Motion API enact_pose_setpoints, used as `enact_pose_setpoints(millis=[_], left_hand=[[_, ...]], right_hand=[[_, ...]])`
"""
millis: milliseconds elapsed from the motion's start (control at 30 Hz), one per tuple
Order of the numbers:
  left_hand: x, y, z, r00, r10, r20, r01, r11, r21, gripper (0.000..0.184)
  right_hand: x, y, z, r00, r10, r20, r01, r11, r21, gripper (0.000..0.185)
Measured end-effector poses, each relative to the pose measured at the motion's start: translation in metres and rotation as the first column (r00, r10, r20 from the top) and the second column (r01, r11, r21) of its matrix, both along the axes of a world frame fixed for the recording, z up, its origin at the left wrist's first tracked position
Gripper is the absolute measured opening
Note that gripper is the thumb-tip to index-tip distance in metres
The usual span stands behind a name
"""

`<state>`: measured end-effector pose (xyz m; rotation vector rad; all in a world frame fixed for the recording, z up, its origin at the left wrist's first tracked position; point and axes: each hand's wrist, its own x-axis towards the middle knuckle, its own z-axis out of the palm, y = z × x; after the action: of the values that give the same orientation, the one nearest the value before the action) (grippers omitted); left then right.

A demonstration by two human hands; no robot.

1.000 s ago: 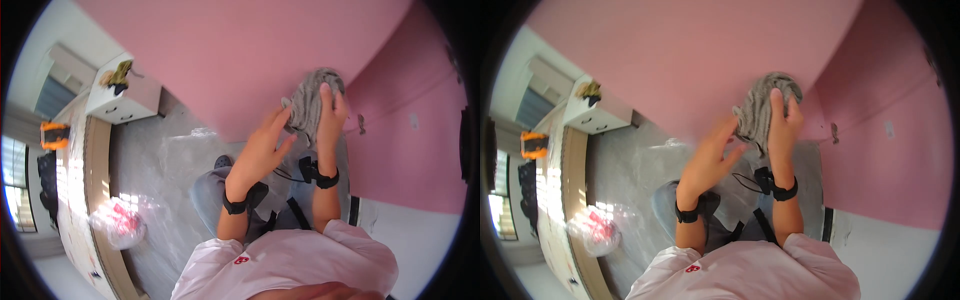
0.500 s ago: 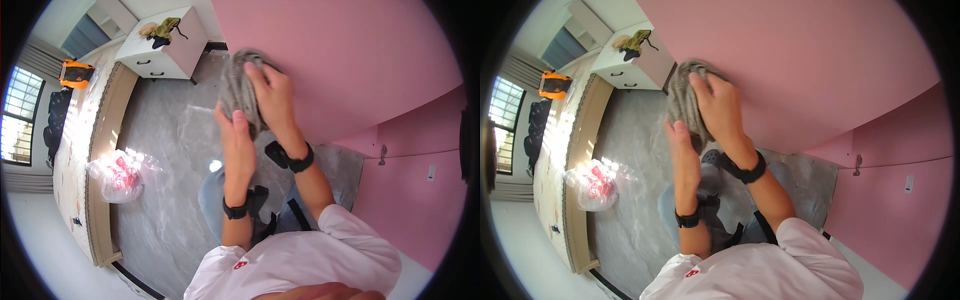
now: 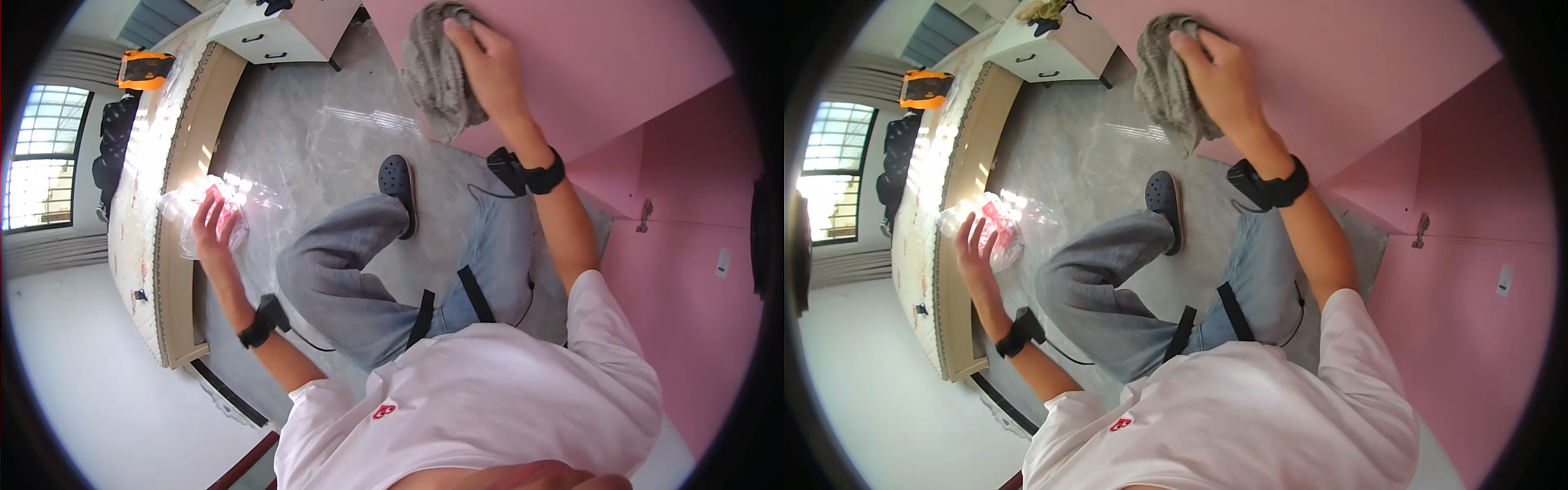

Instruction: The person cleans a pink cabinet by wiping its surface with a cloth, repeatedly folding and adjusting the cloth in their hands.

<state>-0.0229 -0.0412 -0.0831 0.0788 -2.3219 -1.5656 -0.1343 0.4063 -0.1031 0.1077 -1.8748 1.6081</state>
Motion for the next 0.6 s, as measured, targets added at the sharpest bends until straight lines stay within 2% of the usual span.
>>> enact_pose_setpoints(millis=[67, 133, 167, 233, 267, 333, 367, 433, 500, 567, 600], left_hand=[[0.020, -0.045, -0.002, 1.000, 0.012, 0.016, -0.012, 1.000, -0.020, 0.057], [0.036, -0.079, -0.006, 0.989, 0.088, 0.116, -0.083, 0.995, -0.046, 0.054], [0.041, -0.093, -0.012, 0.991, 0.067, 0.116, -0.062, 0.997, -0.046, 0.054], [0.036, -0.115, -0.029, 0.960, 0.191, 0.207, -0.206, 0.977, 0.054, 0.051], [0.028, -0.118, -0.042, 0.965, 0.163, 0.207, -0.178, 0.982, 0.055, 0.051], [0.016, -0.111, -0.077, 0.930, 0.263, 0.258, -0.297, 0.950, 0.098, 0.044], [0.012, -0.102, -0.094, 0.932, 0.247, 0.264, -0.282, 0.954, 0.104, 0.044], [-0.002, -0.068, -0.128, 0.965, 0.087, 0.248, -0.128, 0.980, 0.154, 0.038], [-0.021, -0.025, -0.156, 0.956, -0.016, 0.293, -0.043, 0.980, 0.195, 0.031], [-0.040, 0.014, -0.175, 0.927, -0.200, 0.318, 0.144, 0.971, 0.191, 0.027], [-0.050, 0.033, -0.180, 0.923, -0.236, 0.304, 0.175, 0.961, 0.212, 0.027]], right_hand=[[0.027, 0.019, 0.024, 0.998, -0.025, 0.049, 0.026, 0.999, -0.020, 0.038], [0.054, 0.042, 0.051, 0.990, -0.134, 0.051, 0.137, 0.988, -0.071, 0.018], [0.063, 0.051, 0.061, 0.987, -0.155, 0.050, 0.158, 0.985, -0.071, 0.018], [0.075, 0.068, 0.072, 0.952, -0.287, -0.109, 0.257, 0.939, -0.230, 0.026], [0.077, 0.079, 0.070, 0.943, -0.314, -0.109, 0.283, 0.931, -0.229, 0.026], [0.077, 0.101, 0.065, 0.959, -0.254, -0.127, 0.259, 0.965, 0.028, 0.026], [0.078, 0.106, 0.062, 0.955, -0.268, -0.125, 0.274, 0.961, 0.037, 0.026], [0.079, 0.114, 0.061, 0.942, -0.331, -0.059, 0.336, 0.937, 0.099, 0.034], [0.083, 0.112, 0.068, 0.917, -0.397, -0.034, 0.398, 0.906, 0.145, 0.038], [0.087, 0.103, 0.078, 0.940, -0.340, 0.031, 0.333, 0.933, 0.136, 0.037], [0.088, 0.099, 0.083, 0.929, -0.369, 0.013, 0.363, 0.919, 0.155, 0.037]])
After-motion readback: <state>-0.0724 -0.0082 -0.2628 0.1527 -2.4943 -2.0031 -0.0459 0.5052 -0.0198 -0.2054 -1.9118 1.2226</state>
